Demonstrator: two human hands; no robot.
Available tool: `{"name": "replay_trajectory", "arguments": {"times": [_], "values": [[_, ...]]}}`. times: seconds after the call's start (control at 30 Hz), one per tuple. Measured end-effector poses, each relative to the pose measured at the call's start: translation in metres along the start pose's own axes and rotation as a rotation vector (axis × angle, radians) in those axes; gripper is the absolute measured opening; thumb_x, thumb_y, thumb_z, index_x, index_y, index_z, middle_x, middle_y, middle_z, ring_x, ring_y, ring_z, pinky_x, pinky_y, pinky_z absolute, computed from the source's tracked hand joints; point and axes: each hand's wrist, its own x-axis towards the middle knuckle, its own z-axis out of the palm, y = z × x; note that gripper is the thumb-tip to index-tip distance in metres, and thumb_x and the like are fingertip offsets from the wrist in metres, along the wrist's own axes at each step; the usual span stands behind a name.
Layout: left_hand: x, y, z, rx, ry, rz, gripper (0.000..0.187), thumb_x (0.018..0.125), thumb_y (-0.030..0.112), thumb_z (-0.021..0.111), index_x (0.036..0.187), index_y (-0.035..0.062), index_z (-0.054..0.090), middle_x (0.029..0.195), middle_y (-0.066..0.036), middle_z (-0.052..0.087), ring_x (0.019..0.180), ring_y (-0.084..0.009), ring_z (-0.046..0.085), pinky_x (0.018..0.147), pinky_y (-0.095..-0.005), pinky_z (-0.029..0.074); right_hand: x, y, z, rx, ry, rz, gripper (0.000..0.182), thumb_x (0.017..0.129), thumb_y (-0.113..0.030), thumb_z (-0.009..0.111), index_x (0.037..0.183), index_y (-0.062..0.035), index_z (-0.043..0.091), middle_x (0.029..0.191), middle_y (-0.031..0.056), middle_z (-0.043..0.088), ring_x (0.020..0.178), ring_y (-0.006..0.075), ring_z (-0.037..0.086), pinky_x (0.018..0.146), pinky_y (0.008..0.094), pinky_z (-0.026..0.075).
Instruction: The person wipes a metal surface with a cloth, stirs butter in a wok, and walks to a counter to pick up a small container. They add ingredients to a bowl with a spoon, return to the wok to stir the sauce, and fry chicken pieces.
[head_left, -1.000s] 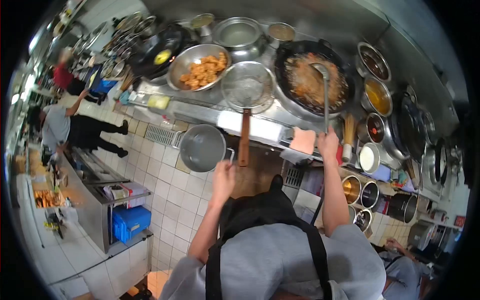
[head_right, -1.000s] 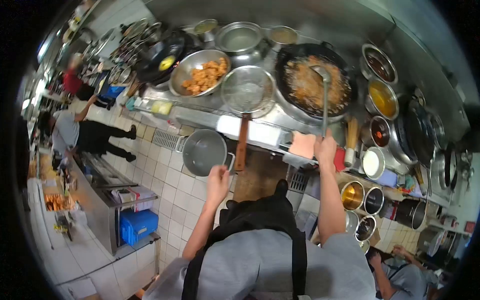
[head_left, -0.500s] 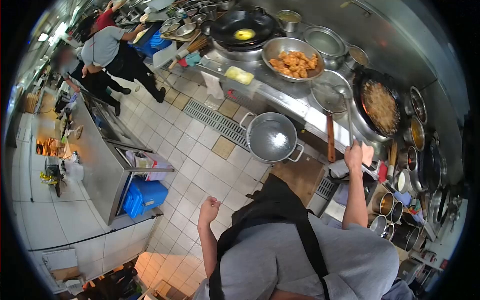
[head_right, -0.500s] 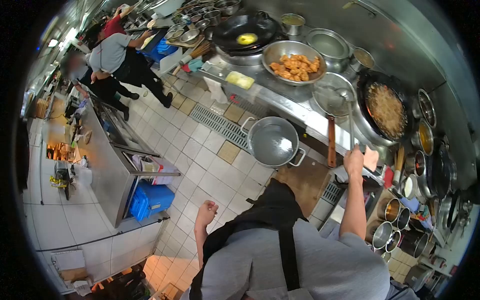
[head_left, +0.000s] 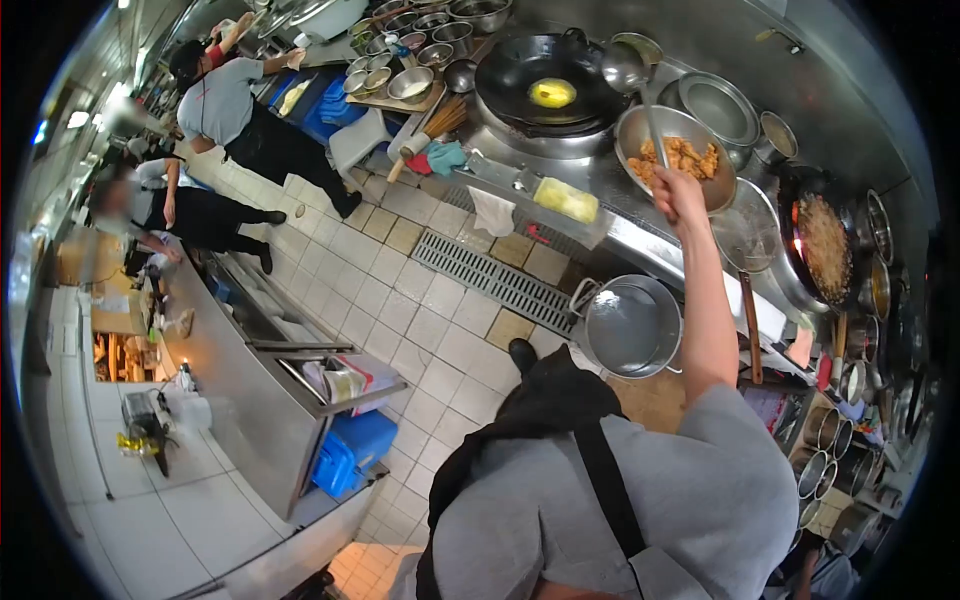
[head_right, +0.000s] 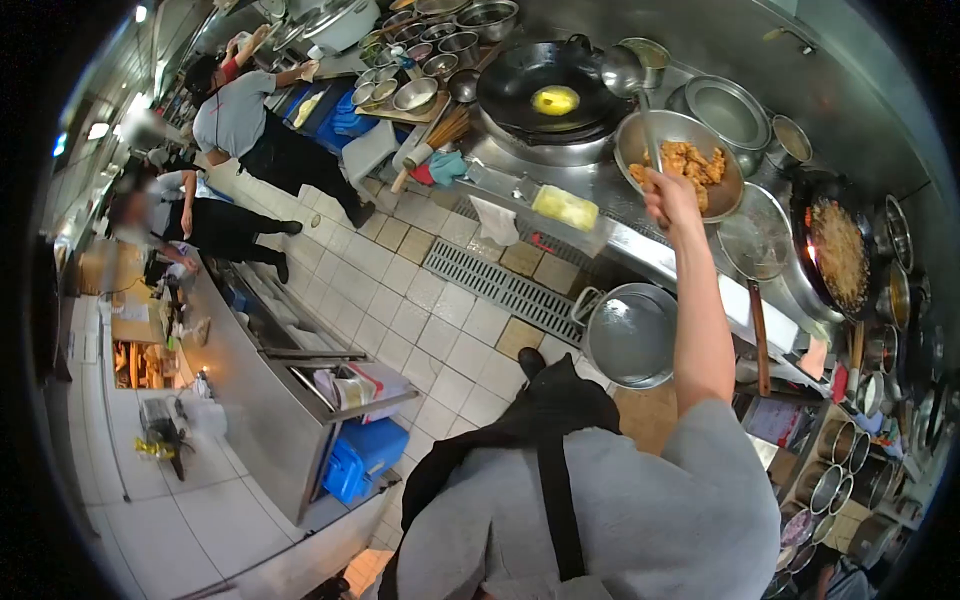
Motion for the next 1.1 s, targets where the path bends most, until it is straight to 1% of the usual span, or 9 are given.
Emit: {"name": "replay_trajectory", "arguments": {"times": [0.27, 0.37, 0.4, 0.47, 0.63, 0.73, 0.87, 0.93, 1.1], "values": [[0.045, 0.101, -0.097, -0.243, 0.152, -0.155, 0.011, 0.092, 0.010, 0.061, 0.096, 0.0003, 0.061, 0.082, -0.011, 0.066, 0.069, -0.0222, 0.066, 0.057, -0.0359, 0.054, 0.188, 0.039, 0.159, -0.861, 0.311, -0.046, 0.034, 0.084, -0.016, 0.060, 0.063, 0.0094, 0.067, 0.058, 0.0235, 0.065, 0.053, 0.0335, 0.069, 0.054, 0.0452, 0.055], [0.087, 0.135, -0.122, -0.204, 0.102, -0.154, 0.009, 0.090, 0.010, 0.060, 0.092, 0.0013, 0.061, 0.079, -0.011, 0.064, 0.066, -0.0219, 0.064, 0.055, -0.0360, 0.053, 0.214, 0.063, 0.193, -0.759, 0.210, -0.041, 0.031, 0.088, -0.017, 0.061, 0.076, 0.0117, 0.065, 0.064, 0.0229, 0.067, 0.054, 0.0317, 0.069, 0.055, 0.0451, 0.056], [0.102, 0.145, -0.129, -0.166, 0.070, -0.148, 0.008, 0.089, 0.010, 0.060, 0.090, 0.0016, 0.061, 0.079, -0.011, 0.064, 0.065, -0.0217, 0.064, 0.054, -0.0361, 0.052, 0.210, 0.064, 0.207, -0.866, 0.226, -0.042, 0.024, 0.095, -0.019, 0.065, 0.095, 0.0043, 0.064, 0.060, 0.0116, 0.059, 0.042, 0.0215, 0.056, 0.039, 0.0398, 0.042], [0.139, 0.167, -0.146, -0.067, -0.006, -0.123, 0.007, 0.088, 0.009, 0.059, 0.087, 0.0023, 0.061, 0.077, -0.011, 0.063, 0.063, -0.0215, 0.063, 0.053, -0.0362, 0.052, 0.204, 0.081, 0.220, -1.044, 0.163, -0.360, 0.024, 0.095, -0.019, 0.065, 0.099, 0.0040, 0.063, 0.061, 0.0103, 0.058, 0.044, 0.0196, 0.057, 0.039, 0.0383, 0.042], [0.255, 0.250, -0.219, 0.179, -0.189, 0.010, 0.008, 0.085, 0.008, 0.058, 0.080, 0.0039, 0.062, 0.072, -0.011, 0.062, 0.059, -0.0209, 0.061, 0.050, -0.0363, 0.050, 0.120, 0.035, 0.279, -0.482, 0.127, 0.187, 0.018, 0.096, -0.019, 0.064, 0.093, -0.0012, 0.062, 0.061, 0.0026, 0.052, 0.043, 0.0108, 0.048, 0.037, 0.0294, 0.034], [0.347, 0.319, -0.265, 0.089, -0.251, 0.014, 0.010, 0.083, 0.008, 0.058, 0.075, 0.0049, 0.062, 0.069, -0.011, 0.061, 0.057, -0.0206, 0.059, 0.048, -0.0365, 0.050, 0.138, 0.046, 0.257, -0.536, 0.273, 0.133, 0.022, 0.095, -0.019, 0.064, 0.103, 0.0014, 0.063, 0.064, 0.0054, 0.056, 0.044, 0.0121, 0.051, 0.036, 0.0317, 0.033], [0.422, 0.473, -0.308, 0.313, -0.322, 0.344, 0.010, 0.084, 0.003, 0.056, 0.076, 0.0032, 0.062, 0.067, -0.010, 0.059, 0.057, -0.0209, 0.061, 0.049, -0.0337, 0.050, 0.169, 0.078, 0.247, -0.695, 0.636, -0.064, 0.026, 0.092, -0.017, 0.065, 0.104, 0.0059, 0.065, 0.079, 0.0243, 0.068, 0.074, 0.0371, 0.068, 0.068, 0.0459, 0.052], [0.438, 0.549, -0.294, -0.077, -0.051, 0.118, 0.012, 0.091, 0.004, 0.054, 0.099, -0.0003, 0.061, 0.084, -0.011, 0.064, 0.070, -0.0248, 0.068, 0.056, -0.0342, 0.056, 0.182, 0.093, 0.253, -0.638, 0.780, -0.085, 0.029, 0.090, -0.017, 0.066, 0.108, 0.0061, 0.067, 0.090, 0.0312, 0.070, 0.092, 0.0463, 0.070, 0.084, 0.0501, 0.053], [0.431, 0.673, -0.254, 0.082, -0.078, 0.226, 0.024, 0.093, 0.002, 0.046, 0.114, -0.0007, 0.056, 0.103, -0.014, 0.064, 0.079, -0.0283, 0.070, 0.062, -0.0354, 0.058, 0.205, 0.122, 0.261, -0.818, 0.639, -0.186, 0.029, 0.095, -0.017, 0.064, 0.114, 0.0047, 0.065, 0.081, 0.0211, 0.065, 0.073, 0.0335, 0.063, 0.065, 0.0434, 0.049]]}}
